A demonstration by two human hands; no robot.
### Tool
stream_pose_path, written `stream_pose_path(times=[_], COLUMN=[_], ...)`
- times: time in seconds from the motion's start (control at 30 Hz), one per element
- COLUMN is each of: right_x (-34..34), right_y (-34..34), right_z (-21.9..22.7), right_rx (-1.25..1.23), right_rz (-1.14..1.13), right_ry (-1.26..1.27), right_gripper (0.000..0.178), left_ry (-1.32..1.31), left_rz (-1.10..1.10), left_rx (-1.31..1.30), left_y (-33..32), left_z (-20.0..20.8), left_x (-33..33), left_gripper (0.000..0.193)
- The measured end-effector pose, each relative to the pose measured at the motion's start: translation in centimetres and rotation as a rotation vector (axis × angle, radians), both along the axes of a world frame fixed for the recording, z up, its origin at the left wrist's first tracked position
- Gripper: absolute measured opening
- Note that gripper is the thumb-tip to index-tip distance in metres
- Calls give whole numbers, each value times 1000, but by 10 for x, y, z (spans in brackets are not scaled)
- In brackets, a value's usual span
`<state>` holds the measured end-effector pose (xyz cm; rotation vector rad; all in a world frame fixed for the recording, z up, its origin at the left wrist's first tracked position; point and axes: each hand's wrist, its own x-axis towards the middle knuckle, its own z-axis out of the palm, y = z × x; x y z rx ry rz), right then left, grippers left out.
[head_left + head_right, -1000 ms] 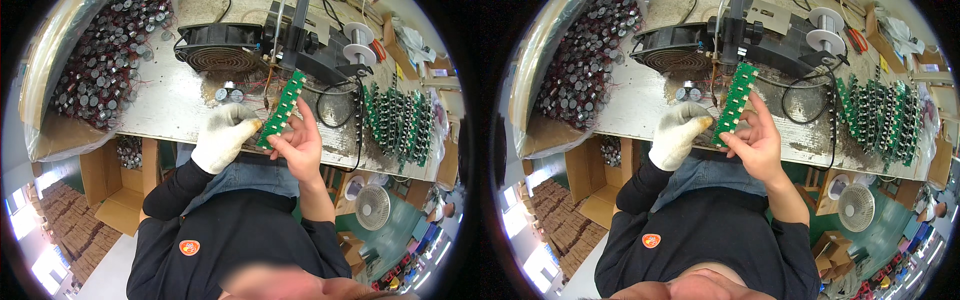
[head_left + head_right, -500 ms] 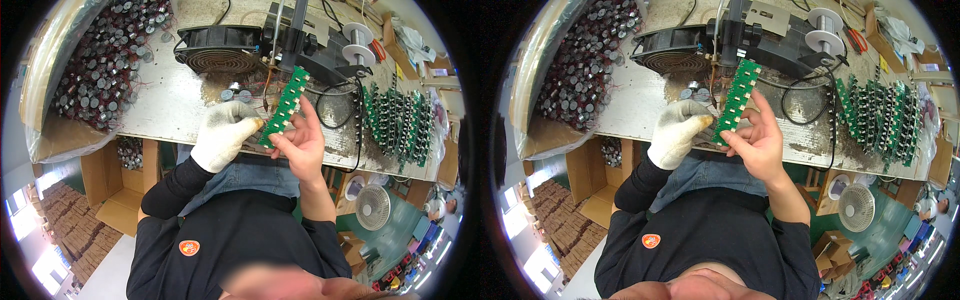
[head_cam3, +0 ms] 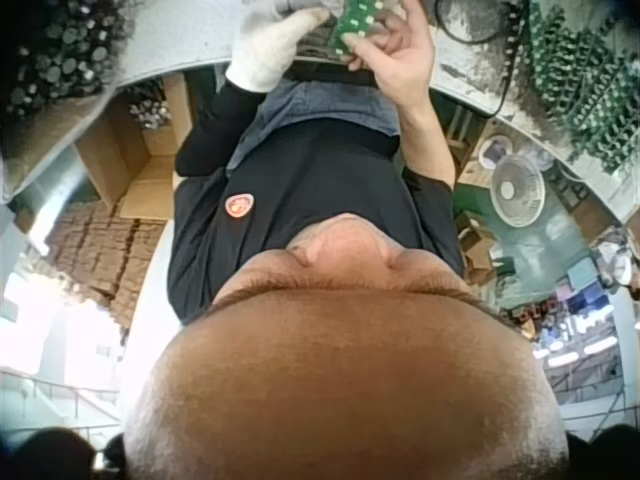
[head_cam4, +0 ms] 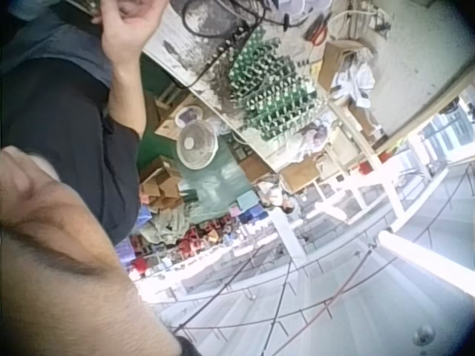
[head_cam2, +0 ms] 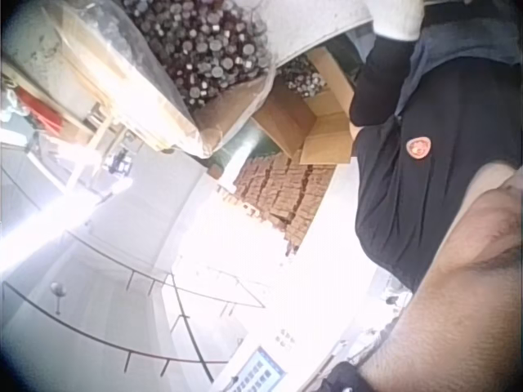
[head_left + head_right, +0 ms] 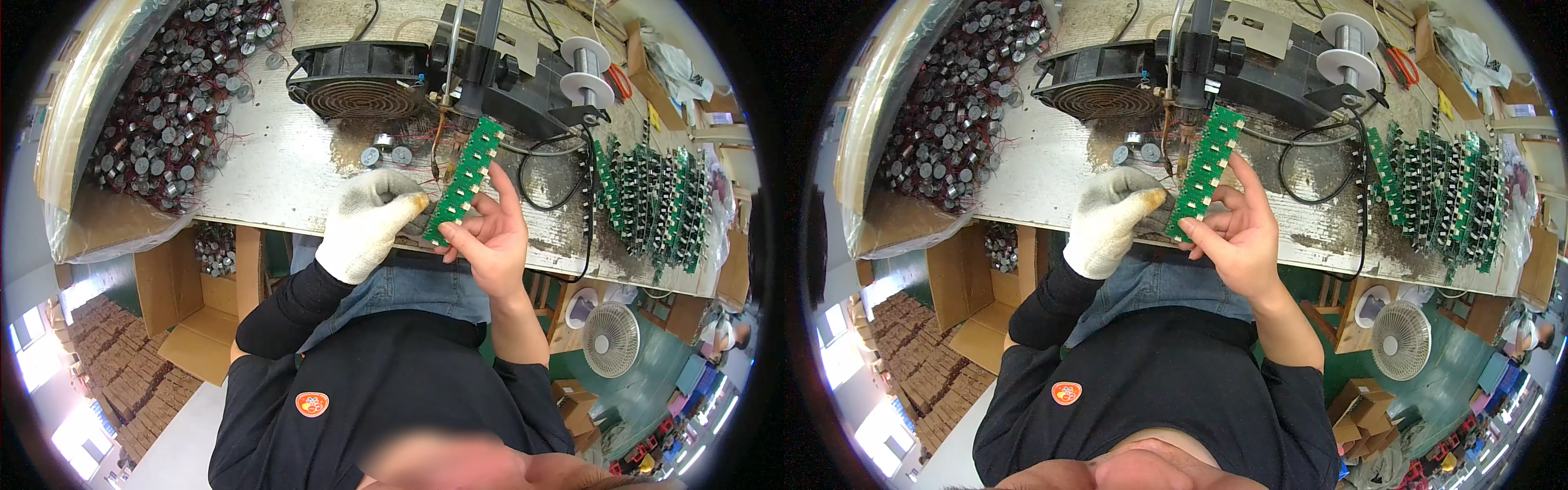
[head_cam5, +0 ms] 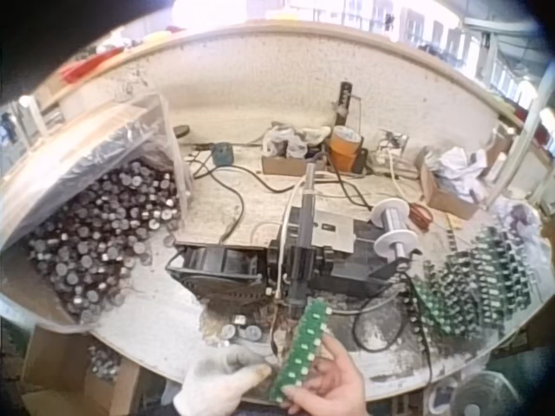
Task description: The person picks up a circuit board and small round electronic components, then solders the components' wires to the circuit board using a soldering device.
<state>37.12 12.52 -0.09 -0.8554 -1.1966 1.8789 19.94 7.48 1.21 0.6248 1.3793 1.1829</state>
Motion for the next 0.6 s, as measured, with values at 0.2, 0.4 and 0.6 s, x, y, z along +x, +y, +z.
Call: stream_pose_path(times=[0.2,0.4,0.6], right_x=[-1,-4,-4], right_y=[0,1,3], right_z=[2,4,7], right_rx=[-5,2,7], right_rz=[1,-11,-13], right_ry=[-1,11,20], right_gripper=[81,81,81], left_ry=[-29,-75,-115], left_rz=[0,-8,-6], left_rx=[34,21,-7], left_y=[1,2,4], left_z=[4,2,11], left_x=[2,-1,-1], left_gripper=[16,15,15])
